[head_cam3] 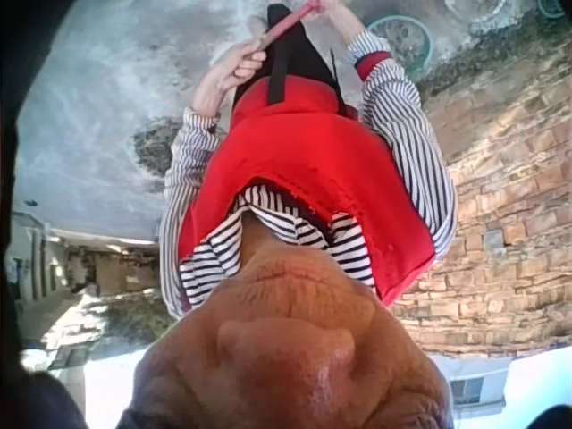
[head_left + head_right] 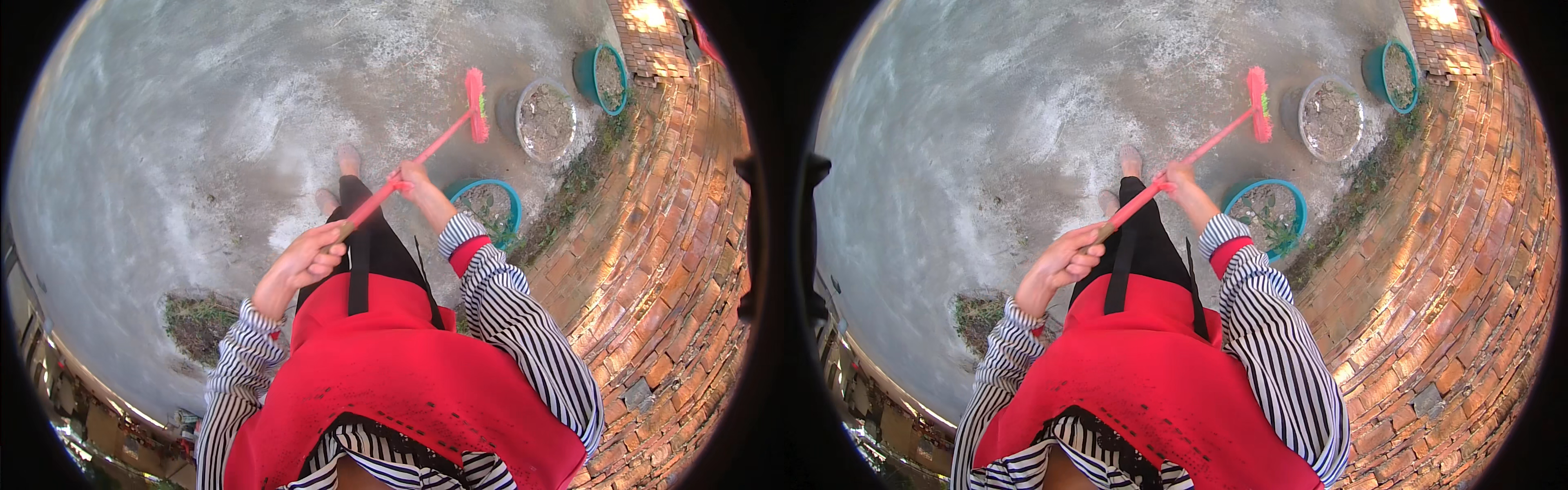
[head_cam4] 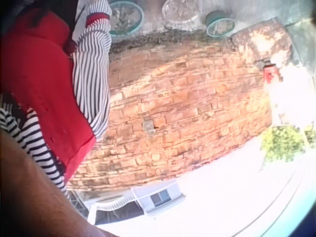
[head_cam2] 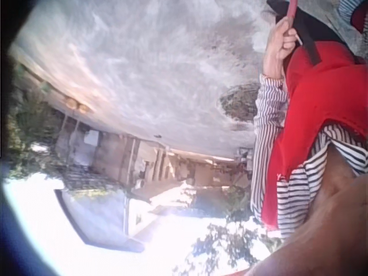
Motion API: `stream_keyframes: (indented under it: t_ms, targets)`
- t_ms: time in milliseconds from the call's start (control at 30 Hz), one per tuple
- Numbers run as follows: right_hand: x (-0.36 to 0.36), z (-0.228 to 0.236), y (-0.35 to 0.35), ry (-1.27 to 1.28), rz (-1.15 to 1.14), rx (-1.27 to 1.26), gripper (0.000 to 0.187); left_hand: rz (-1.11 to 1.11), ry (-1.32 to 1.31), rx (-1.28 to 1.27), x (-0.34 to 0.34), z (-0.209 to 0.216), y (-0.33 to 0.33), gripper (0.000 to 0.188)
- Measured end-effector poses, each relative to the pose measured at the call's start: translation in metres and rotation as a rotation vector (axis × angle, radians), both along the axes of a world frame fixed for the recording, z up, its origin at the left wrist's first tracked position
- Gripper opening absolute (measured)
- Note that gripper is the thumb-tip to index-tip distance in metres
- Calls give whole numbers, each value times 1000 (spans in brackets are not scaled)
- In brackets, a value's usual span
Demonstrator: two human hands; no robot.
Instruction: The person sweeps a concrete courtyard using a red broom, moving debris toward a central area. The person walks around the space, sweeping near a brick wall and around several planters.
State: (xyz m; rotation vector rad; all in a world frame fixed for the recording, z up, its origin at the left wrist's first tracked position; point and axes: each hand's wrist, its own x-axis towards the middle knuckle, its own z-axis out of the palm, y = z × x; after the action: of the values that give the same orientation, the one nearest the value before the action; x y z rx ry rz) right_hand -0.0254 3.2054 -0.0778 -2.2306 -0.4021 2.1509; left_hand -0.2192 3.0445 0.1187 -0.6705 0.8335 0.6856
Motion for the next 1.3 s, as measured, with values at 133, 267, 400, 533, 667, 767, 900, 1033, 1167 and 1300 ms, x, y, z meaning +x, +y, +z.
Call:
stream_keyframes:
  t_ms: [133, 267, 400, 533, 667, 767, 900, 1033, 1167, 1300]
  targets:
    - [-31, -30, -10, 20, -61, -86, 12, 53, 67, 86, 9, -16, -15, 29]
    - [-112, 7, -139, 290, 30, -216, 15, 11, 175, -75, -33, 72, -124, 31]
    - [-107, 49, -157, 439, 3, -236, 9, 67, 70, 36, -47, 116, -163, 34]
    - [-87, 23, -33, 200, 86, -47, 14, 251, -2, 168, -28, 31, -61, 36]
    - [-105, -46, 65, -58, 258, 228, 8, 607, -266, 152, -17, -53, -2, 35]
    - [-153, -64, -30, 96, 311, -21, 13, 561, 13, -33, -27, -30, -75, 35]
    - [-197, -1, -201, 253, 440, -158, 31, 564, 130, -99, -14, 68, -207, 42]
    - [-184, 80, -255, 430, 394, -235, 28, 533, 109, -26, 0, 142, -273, 47]
    - [-137, 90, -221, 549, 243, -177, 21, 511, -90, 195, -9, 108, -253, 48]
    - [-108, 18, -135, -50, 291, 129, 25, 305, -12, 237, -7, -3, -183, 35]
